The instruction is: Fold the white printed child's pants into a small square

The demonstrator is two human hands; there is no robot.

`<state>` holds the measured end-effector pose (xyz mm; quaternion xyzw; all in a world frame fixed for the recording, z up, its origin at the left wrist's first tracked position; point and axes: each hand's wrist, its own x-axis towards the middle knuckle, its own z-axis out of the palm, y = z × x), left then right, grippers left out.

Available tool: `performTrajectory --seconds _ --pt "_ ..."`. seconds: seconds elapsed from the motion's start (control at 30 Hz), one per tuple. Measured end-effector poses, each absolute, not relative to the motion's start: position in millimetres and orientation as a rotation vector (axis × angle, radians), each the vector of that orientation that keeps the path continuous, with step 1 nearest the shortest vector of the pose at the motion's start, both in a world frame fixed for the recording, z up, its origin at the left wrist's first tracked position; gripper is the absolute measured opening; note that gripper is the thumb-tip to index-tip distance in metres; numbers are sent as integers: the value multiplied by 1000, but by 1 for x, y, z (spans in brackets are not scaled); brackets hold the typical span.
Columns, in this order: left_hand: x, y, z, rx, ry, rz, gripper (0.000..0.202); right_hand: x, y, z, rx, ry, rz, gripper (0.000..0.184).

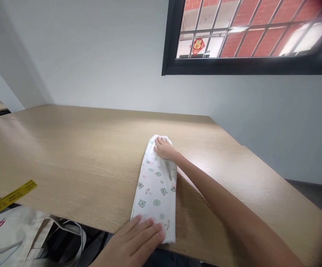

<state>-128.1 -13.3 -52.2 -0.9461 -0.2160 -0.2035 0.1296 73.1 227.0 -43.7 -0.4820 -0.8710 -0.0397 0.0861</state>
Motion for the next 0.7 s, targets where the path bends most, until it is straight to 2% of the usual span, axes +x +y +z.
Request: performTrajectory --seconds 0.1,0.2,0.23,0.3,0.33,0.47,0.7 --pt "-140 -10 -43 -2754 -757 -689 30 72 180 -26 -1215 -2817 -31 24" --pt "-148 -10 -47 -2732 -858 -788 26 72 104 -16 -927 -2965 28 17" --pt "-149 -11 -50 -2721 -852 -829 26 73 77 -17 -870 -2971 41 18" --pt "-148 -13 -56 -2713 -824 -930 24 75 29 -27 -858 -2821 29 42" --pt "-147 -14 -57 -2738 -821 -963 22 76 12 -34 -789 -2792 -10 47" --pt "-146 -9 -49 -2939 -878 -960 18 80 -14 -55 -684 -2646 -199 33" --pt "-158 -9 -22 -3237 -1355 -903 11 84 -13 -30 -923 -2659 342 13"
